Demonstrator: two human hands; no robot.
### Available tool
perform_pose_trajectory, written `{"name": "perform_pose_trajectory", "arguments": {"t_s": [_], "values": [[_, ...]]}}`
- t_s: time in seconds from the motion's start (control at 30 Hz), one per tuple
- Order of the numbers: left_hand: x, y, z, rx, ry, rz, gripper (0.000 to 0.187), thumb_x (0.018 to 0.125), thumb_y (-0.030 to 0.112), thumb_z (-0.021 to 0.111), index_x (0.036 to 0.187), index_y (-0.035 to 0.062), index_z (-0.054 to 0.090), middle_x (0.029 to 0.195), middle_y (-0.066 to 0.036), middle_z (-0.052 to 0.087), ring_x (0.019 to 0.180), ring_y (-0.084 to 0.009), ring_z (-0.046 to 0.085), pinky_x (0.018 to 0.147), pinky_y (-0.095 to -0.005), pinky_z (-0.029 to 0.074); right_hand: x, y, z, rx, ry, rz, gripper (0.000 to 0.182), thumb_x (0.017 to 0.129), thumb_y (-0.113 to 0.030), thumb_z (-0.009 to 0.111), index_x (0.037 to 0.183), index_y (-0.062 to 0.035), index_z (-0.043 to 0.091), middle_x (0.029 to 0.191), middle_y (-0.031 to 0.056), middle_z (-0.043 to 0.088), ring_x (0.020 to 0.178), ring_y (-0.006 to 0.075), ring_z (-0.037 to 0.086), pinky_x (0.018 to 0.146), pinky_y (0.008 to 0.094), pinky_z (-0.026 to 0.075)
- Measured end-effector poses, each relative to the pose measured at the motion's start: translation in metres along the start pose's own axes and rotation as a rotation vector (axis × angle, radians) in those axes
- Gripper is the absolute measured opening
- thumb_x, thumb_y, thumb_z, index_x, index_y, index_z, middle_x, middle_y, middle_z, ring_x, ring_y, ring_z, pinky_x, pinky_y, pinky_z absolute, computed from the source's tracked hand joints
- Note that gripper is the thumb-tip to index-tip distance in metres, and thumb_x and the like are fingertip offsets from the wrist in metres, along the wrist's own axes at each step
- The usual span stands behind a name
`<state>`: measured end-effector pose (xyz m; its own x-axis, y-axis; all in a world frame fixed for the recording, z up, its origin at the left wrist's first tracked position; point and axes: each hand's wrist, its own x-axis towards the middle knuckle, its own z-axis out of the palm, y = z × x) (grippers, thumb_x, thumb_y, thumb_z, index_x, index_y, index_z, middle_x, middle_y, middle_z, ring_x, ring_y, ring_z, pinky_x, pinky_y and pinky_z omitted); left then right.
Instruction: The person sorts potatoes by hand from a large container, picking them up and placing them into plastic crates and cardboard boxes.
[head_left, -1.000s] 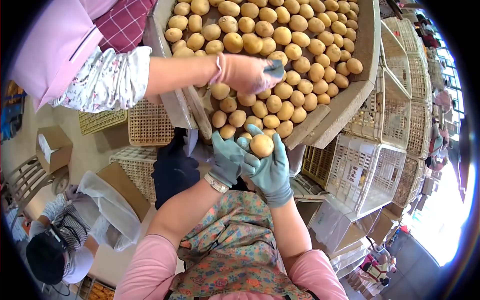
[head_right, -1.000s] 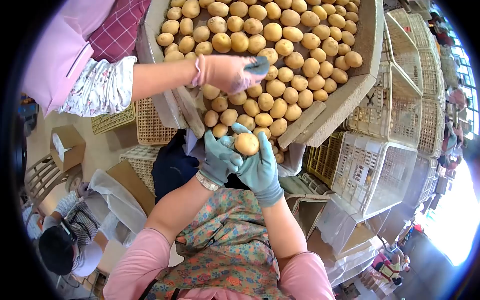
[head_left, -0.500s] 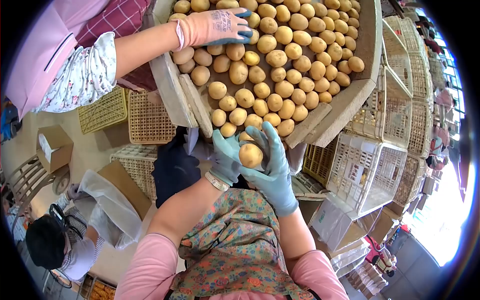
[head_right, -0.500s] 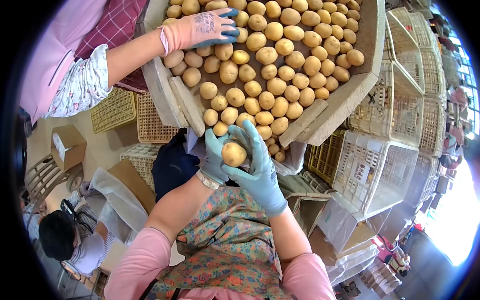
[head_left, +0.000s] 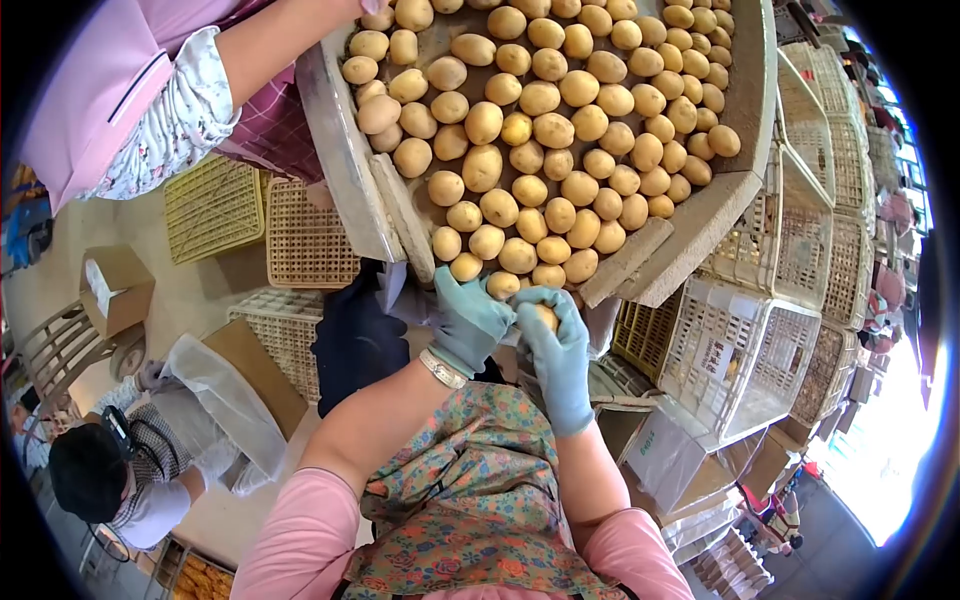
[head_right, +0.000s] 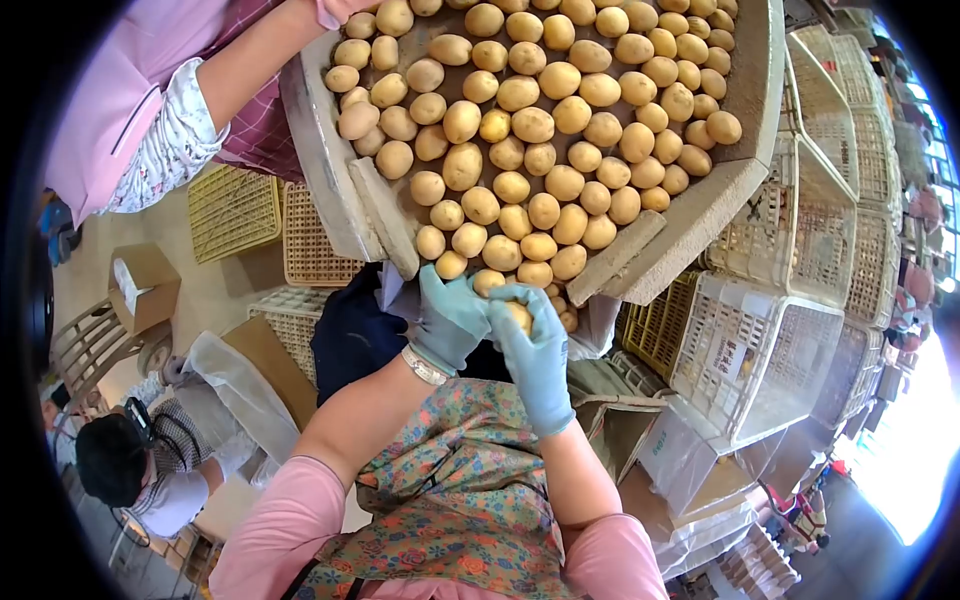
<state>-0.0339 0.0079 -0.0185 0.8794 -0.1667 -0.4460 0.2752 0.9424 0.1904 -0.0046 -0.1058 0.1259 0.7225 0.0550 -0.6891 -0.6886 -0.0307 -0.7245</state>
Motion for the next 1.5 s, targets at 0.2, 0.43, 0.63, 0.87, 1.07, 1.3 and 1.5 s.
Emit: {"name": "perform_pose_trajectory", "arguments": {"t_s": [0.2, 0.43, 0.63, 0.87, 1.07, 1.3, 1.5], "values": [[0.003, 0.01, 0.015, -0.341, 0.092, -0.045, 0.072, 0.102, 0.056, 0.038, 0.157, 0.0095, 0.038, 0.155, -0.019, 0.045, 0.141, -0.0395, 0.049, 0.117, -0.0566, 0.044, 0.032, 0.014, -0.007, -0.866, 0.12, -0.687, 0.024, 0.093, -0.015, 0.073, 0.115, -0.0072, 0.071, 0.118, 0.0147, 0.069, 0.102, 0.0347, 0.066, 0.091, 0.0431, 0.054], [0.005, -0.001, -0.01, -0.29, 0.148, 0.029, 0.067, 0.105, 0.054, 0.04, 0.157, 0.0112, 0.04, 0.157, -0.011, 0.046, 0.142, -0.0242, 0.049, 0.121, -0.0445, 0.039, 0.072, -0.012, 0.037, -1.077, 0.252, -0.961, 0.031, 0.092, -0.016, 0.073, 0.123, -0.0096, 0.071, 0.123, 0.0099, 0.071, 0.11, 0.0326, 0.066, 0.098, 0.0438, 0.052], [0.003, -0.006, -0.008, -0.382, 0.064, 0.087, 0.07, 0.106, 0.058, 0.038, 0.161, 0.0156, 0.036, 0.158, -0.012, 0.043, 0.144, -0.0287, 0.046, 0.12, -0.046, 0.038, 0.079, -0.009, 0.07, -1.343, 0.177, -0.982, 0.045, 0.084, -0.019, 0.076, 0.127, -0.0127, 0.067, 0.125, 0.0038, 0.069, 0.104, 0.0263, 0.066, 0.087, 0.0421, 0.053], [0.006, -0.004, 0.013, -0.133, 0.13, 0.11, 0.075, 0.105, 0.064, 0.036, 0.163, 0.0162, 0.032, 0.162, -0.013, 0.039, 0.149, -0.0289, 0.04, 0.124, -0.0454, 0.034, 0.1, -0.008, 0.075, -1.714, 0.199, -0.899, 0.06, 0.081, -0.022, 0.076, 0.137, -0.0139, 0.054, 0.118, 0.0017, 0.06, 0.099, 0.0225, 0.06, 0.075, 0.0395, 0.047], [0.002, 0.013, 0.048, -0.288, 0.202, 0.006, 0.068, 0.108, 0.057, 0.036, 0.161, 0.0156, 0.032, 0.16, -0.013, 0.041, 0.149, -0.0301, 0.042, 0.123, -0.048, 0.036, 0.048, -0.013, 0.027, -0.746, -0.007, -0.911, 0.054, 0.083, -0.014, 0.078, 0.135, -0.0092, 0.065, 0.121, 0.0109, 0.07, 0.107, 0.0302, 0.066, 0.092, 0.042, 0.054], [0.006, 0.009, 0.03, -0.425, 0.087, 0.028, 0.063, 0.106, 0.051, 0.04, 0.157, 0.0123, 0.039, 0.161, -0.014, 0.04, 0.15, -0.038, 0.039, 0.122, -0.0633, 0.035, -0.009, 0.004, -0.22, 0.427, 0.034, -0.578, 0.039, 0.1, -0.018, 0.062, 0.135, -0.0022, 0.063, 0.133, 0.0116, 0.063, 0.111, 0.0216, 0.065, 0.1, 0.0385, 0.054], [0.007, 0.01, 0.03, -0.408, 0.132, 0.015, 0.065, 0.105, 0.056, 0.039, 0.157, 0.0156, 0.04, 0.162, -0.012, 0.04, 0.15, -0.0382, 0.039, 0.121, -0.0642, 0.034, -0.005, -0.006, -0.186, 0.676, -0.006, -0.579, 0.047, 0.107, -0.026, 0.058, 0.147, -0.0014, 0.055, 0.136, 0.0149, 0.066, 0.113, 0.0225, 0.068, 0.096, 0.0296, 0.055]]}}
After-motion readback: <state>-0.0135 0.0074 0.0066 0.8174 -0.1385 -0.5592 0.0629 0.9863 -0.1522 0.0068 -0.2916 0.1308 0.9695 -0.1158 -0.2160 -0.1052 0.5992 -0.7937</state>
